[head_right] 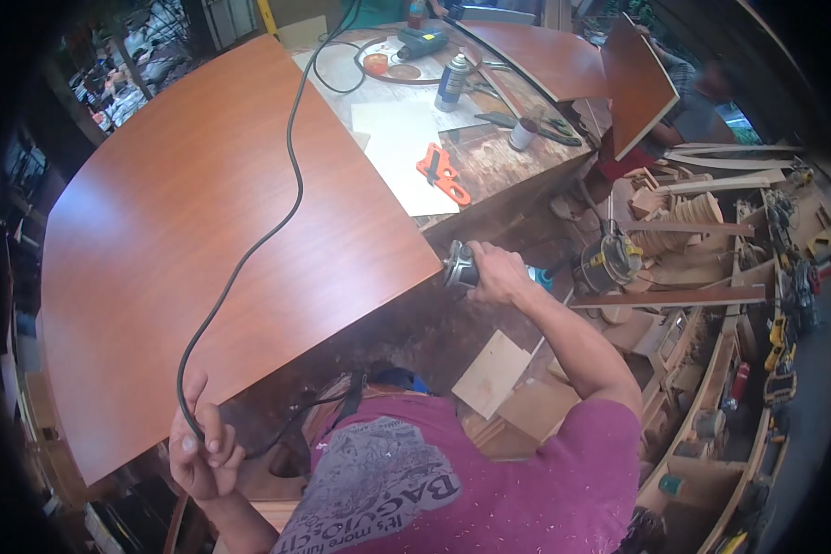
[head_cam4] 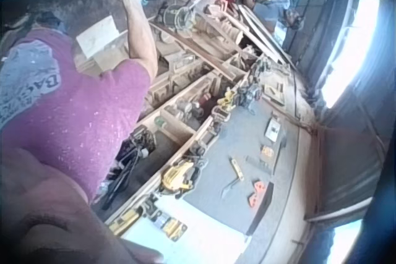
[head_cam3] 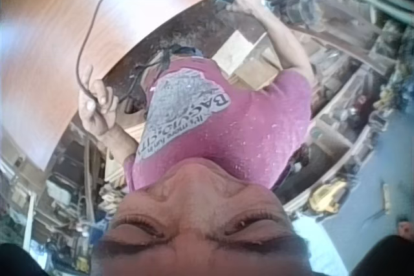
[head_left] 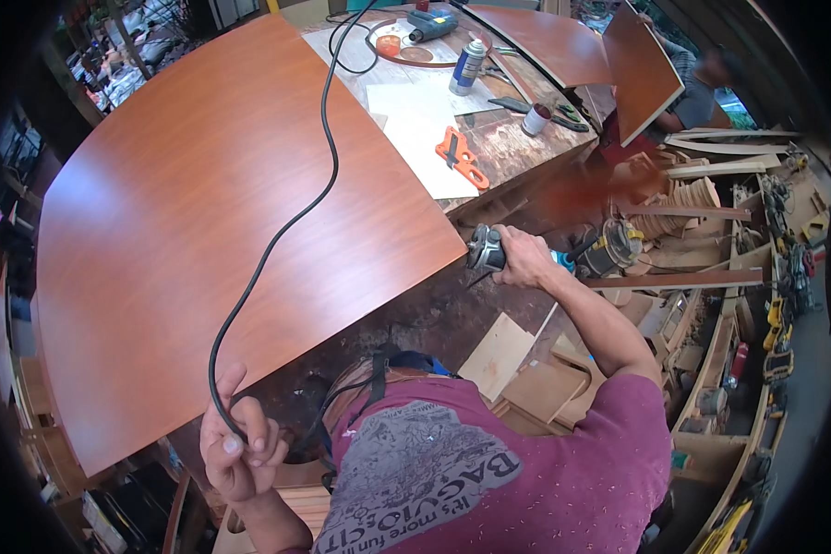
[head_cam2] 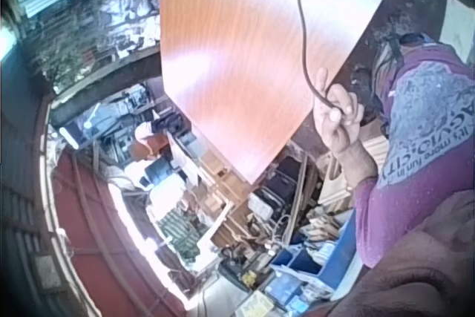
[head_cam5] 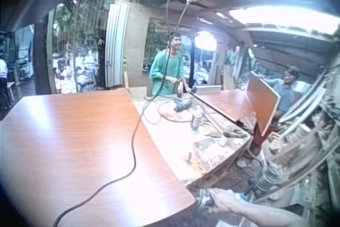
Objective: The person picks up an electric router and trims the edges of a wooden board with it on a workbench.
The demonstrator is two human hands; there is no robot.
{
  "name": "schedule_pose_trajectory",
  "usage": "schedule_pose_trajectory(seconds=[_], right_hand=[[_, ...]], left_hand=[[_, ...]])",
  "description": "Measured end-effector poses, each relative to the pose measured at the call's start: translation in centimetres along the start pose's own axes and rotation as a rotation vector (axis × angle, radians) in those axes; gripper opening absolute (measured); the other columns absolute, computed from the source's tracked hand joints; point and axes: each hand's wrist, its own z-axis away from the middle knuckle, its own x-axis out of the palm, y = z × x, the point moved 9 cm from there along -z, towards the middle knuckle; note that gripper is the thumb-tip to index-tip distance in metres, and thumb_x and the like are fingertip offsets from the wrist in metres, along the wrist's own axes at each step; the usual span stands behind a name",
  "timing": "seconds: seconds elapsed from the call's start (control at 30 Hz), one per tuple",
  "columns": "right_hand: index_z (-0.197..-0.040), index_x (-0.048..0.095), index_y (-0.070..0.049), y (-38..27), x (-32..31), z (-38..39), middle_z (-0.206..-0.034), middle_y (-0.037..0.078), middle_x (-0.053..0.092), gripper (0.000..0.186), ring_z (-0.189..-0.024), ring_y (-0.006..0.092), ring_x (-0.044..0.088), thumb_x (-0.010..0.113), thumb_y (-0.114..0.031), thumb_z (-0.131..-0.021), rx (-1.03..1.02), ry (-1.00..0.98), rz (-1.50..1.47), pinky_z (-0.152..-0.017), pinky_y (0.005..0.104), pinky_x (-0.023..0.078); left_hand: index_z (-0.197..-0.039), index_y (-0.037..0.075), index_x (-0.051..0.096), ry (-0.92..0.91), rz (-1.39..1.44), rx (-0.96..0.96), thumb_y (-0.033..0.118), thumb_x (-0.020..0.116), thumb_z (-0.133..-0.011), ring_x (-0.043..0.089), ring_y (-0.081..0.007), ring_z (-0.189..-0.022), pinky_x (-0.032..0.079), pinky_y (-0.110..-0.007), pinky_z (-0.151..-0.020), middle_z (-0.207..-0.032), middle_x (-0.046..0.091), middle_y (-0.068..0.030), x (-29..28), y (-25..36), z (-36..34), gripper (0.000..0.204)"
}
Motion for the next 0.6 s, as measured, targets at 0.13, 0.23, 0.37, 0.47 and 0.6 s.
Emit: schedule_pose_trajectory(seconds=[0.13, 0.23, 0.37, 0.47, 0.6], right_hand=[[-0.141, 0.046, -0.008, -0.6, 0.2, 0.7, -0.126, 0.021, 0.064, 0.089, -0.117, 0.0407, 0.064, 0.088, -0.033, -0.066, 0.102, 0.0, 0.022, -0.093, 0.0518, 0.053], [-0.143, 0.045, -0.009, -0.5, 0.8, 0.7, -0.127, 0.02, 0.063, 0.091, -0.119, 0.0404, 0.063, 0.089, -0.033, -0.067, 0.143, 0.026, 0.026, -0.094, 0.0516, 0.053], [-0.143, 0.046, -0.009, -0.9, 0.7, 0.8, -0.125, 0.018, 0.064, 0.091, -0.119, 0.0396, 0.062, 0.088, -0.033, -0.066, 0.183, 0.038, 0.071, -0.096, 0.051, 0.053], [-0.141, 0.047, -0.01, -1.9, 0.2, 0.6, -0.125, 0.017, 0.064, 0.089, -0.119, 0.0382, 0.063, 0.088, -0.034, -0.066, 0.238, -0.012, 0.099, -0.095, 0.0506, 0.053], [-0.142, 0.046, -0.008, -1.6, 0.9, 1.1, -0.123, 0.019, 0.064, 0.089, -0.116, 0.0393, 0.064, 0.088, -0.034, -0.067, 0.344, 0.01, 0.075, -0.095, 0.051, 0.053]], left_hand=[[-0.158, -0.007, 0.025, 0.047, 0.062, -0.093, 0.008, 0.067, -0.09, 0.041, -0.0101, -0.053, 0.031, -0.023, -0.043, -0.079, 0.056, -0.0122, -2.2, 1.2, -1.1, 0.082], [-0.157, -0.007, 0.028, 0.03, 0.048, -0.173, 0.009, 0.069, -0.088, 0.043, -0.0112, -0.053, 0.033, -0.024, -0.044, -0.079, 0.057, -0.012, -3.2, 2.1, -2.2, 0.082], [-0.158, -0.005, 0.028, -0.05, -0.02, -0.266, 0.012, 0.069, -0.09, 0.044, -0.0111, -0.054, 0.035, -0.024, -0.044, -0.079, 0.056, -0.0094, -3.9, 2.8, -3.0, 0.081], [-0.157, -0.005, 0.029, -0.059, -0.014, -0.291, 0.012, 0.07, -0.089, 0.044, -0.0111, -0.054, 0.034, -0.024, -0.044, -0.079, 0.056, -0.0097, -4.2, 3.1, -3.8, 0.081], [-0.157, -0.006, 0.027, -0.014, -0.004, -0.331, 0.011, 0.071, -0.087, 0.044, -0.0116, -0.053, 0.036, -0.026, -0.047, -0.077, 0.057, -0.0123, -4.4, 2.6, -4.8, 0.085]])
